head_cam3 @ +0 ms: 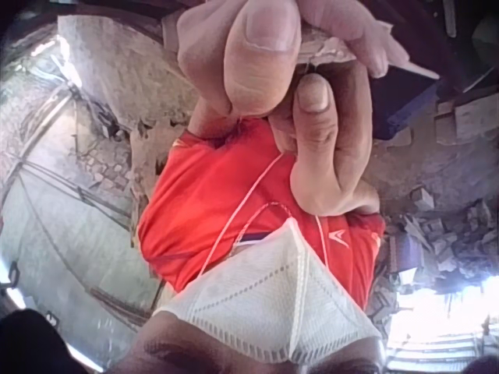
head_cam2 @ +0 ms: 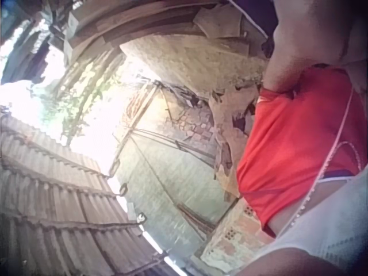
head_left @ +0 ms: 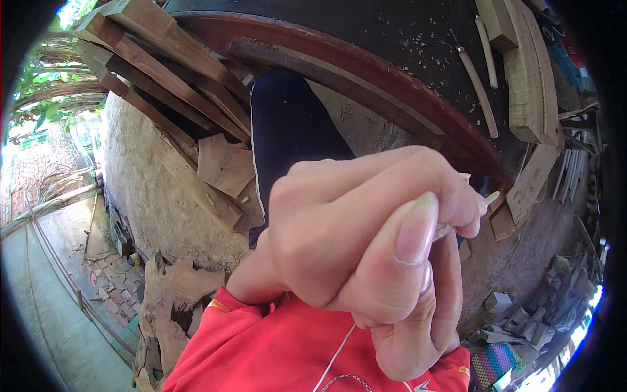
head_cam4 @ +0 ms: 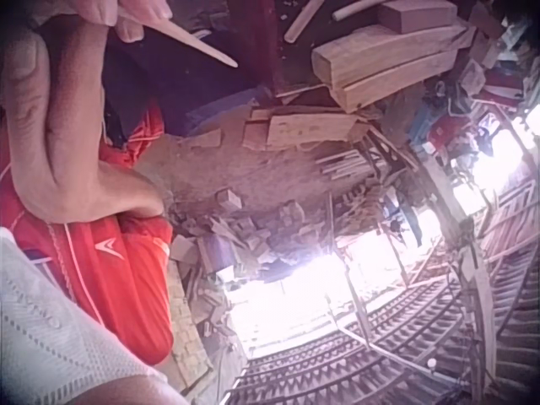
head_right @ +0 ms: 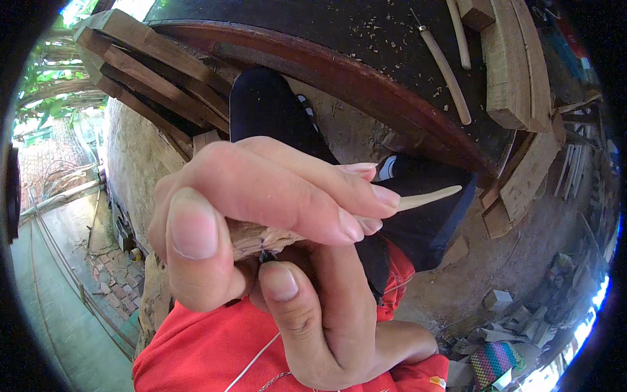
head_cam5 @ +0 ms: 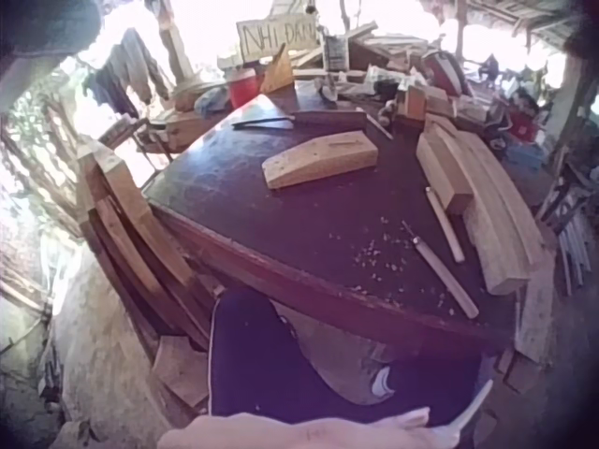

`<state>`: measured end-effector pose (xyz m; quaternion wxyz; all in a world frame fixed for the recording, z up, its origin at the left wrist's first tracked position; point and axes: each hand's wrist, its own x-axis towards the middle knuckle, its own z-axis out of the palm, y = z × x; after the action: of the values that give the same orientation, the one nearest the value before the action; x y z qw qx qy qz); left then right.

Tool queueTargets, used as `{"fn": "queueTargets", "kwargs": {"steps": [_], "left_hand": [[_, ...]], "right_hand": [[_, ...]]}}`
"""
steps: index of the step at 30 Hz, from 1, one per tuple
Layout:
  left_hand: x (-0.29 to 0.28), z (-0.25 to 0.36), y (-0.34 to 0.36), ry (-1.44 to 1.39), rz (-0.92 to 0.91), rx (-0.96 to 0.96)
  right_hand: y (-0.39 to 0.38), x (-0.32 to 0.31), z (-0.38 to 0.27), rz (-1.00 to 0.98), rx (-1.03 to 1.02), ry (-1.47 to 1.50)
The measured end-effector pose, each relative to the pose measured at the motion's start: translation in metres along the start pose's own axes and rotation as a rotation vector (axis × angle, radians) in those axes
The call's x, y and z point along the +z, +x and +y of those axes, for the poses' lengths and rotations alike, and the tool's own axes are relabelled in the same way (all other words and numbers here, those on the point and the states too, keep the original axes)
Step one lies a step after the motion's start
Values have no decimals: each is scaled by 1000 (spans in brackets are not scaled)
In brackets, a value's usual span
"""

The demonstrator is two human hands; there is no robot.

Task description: Carving details into a wooden spoon using a small carving knife.

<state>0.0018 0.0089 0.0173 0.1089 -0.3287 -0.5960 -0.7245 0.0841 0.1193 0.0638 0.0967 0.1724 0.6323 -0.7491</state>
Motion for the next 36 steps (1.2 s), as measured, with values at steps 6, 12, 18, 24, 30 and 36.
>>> {"fn": "queueTargets", "kwargs": {"steps": [6,12,18,24,30,36], "left_hand": [[1,0,-1,3,-8,12],[3,0,-1,0,-14,27],[5,0,1,1,1,20],[-5,-3,7,-3,-8,26],[-16,-5,16,2,-55,64],[-24,-5,26,-4,-119,114]], "right_hand": [[-3,-9,-6,-156,11,56],[-4,-12,-4,-177,-29,91],[-5,-9,-3,-225,-36,136],[-8,-5,-1,-261,-38,169],[-8,-1,2,-277,-42,191],[-5,3,-1,-286,-48,204]]}}
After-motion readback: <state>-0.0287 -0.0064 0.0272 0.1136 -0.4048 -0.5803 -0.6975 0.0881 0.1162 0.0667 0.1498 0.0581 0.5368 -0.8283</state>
